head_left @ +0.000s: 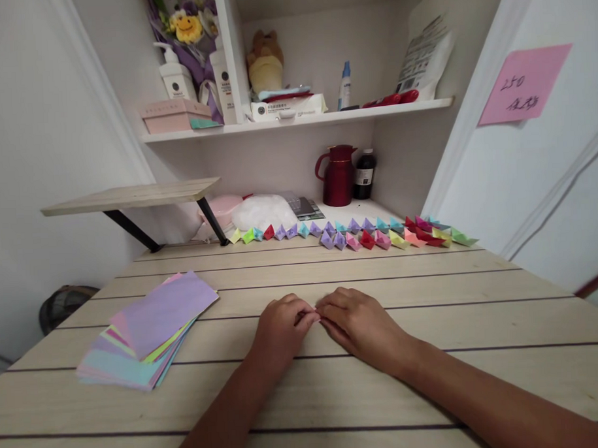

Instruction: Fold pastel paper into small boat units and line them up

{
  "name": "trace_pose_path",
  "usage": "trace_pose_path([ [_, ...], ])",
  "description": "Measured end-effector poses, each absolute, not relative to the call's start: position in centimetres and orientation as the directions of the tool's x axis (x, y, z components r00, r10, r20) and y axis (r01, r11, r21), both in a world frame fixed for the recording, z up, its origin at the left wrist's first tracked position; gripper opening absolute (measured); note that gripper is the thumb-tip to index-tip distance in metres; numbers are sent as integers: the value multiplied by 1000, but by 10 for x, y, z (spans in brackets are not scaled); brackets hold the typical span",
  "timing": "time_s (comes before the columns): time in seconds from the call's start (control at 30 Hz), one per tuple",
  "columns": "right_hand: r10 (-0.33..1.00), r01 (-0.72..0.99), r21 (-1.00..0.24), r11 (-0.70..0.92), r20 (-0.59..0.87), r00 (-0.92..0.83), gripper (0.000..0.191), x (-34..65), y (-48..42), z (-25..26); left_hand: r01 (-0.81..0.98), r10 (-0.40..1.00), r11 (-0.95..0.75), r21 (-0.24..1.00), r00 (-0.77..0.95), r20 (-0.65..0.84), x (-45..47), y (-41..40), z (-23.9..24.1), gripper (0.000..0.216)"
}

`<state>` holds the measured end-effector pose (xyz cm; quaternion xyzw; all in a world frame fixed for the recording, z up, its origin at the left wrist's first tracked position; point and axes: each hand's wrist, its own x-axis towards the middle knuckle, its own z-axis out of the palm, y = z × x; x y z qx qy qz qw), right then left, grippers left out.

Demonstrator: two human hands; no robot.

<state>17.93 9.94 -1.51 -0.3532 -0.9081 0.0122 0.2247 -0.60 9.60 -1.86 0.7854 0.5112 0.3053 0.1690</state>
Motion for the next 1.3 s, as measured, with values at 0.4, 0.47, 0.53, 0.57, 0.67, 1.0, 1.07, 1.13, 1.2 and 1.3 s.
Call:
trace_pose_path([
  [0.4, 950, 108, -984, 143, 106, -294, 25, 175, 106, -14, 181, 976, -212, 960, -8, 217, 10, 89, -17, 26],
  [0.47, 947, 38, -994, 105, 88, -308, 26, 172, 100, -13, 95, 989, -150, 984, 15, 149, 18, 85, -16, 16],
  [0.53, 952, 11, -997, 73, 66, -299, 27, 170, 95, -11, 42, 994, -109, 993, -16, 110, 22, 83, -14, 16],
  [0.57, 957, -2, -999, 55, 53, -285, 28, 170, 93, -10, 19, 995, -96, 995, -40, 96, 23, 83, -13, 17],
  [0.67, 975, -80, -997, -2, 15, -221, 34, 171, 92, -8, -61, 995, -56, 997, -82, 51, 24, 81, -9, 17],
  [1.0, 984, -171, -985, -28, 3, -180, 36, 173, 95, -12, -80, 999, -28, 996, -44, 24, 31, 76, -16, 17],
  [1.07, 986, -161, -987, -28, -1, -166, 36, 174, 95, -12, -149, 991, -63, 987, -128, 43, 32, 76, -17, 36],
  [1.13, 986, -145, -989, -7, 17, -167, 36, 174, 94, -13, -203, 983, -92, 975, -176, 56, 34, 76, -16, 48],
  [1.2, 984, -117, -993, 21, 41, -175, 36, 173, 93, -13, -199, 989, -81, 977, -134, 55, 33, 76, -13, 36],
  [1.3, 982, -76, -996, 37, 50, -184, 36, 172, 91, -12, -108, 996, -59, 992, -68, 52, 29, 75, -8, 14],
])
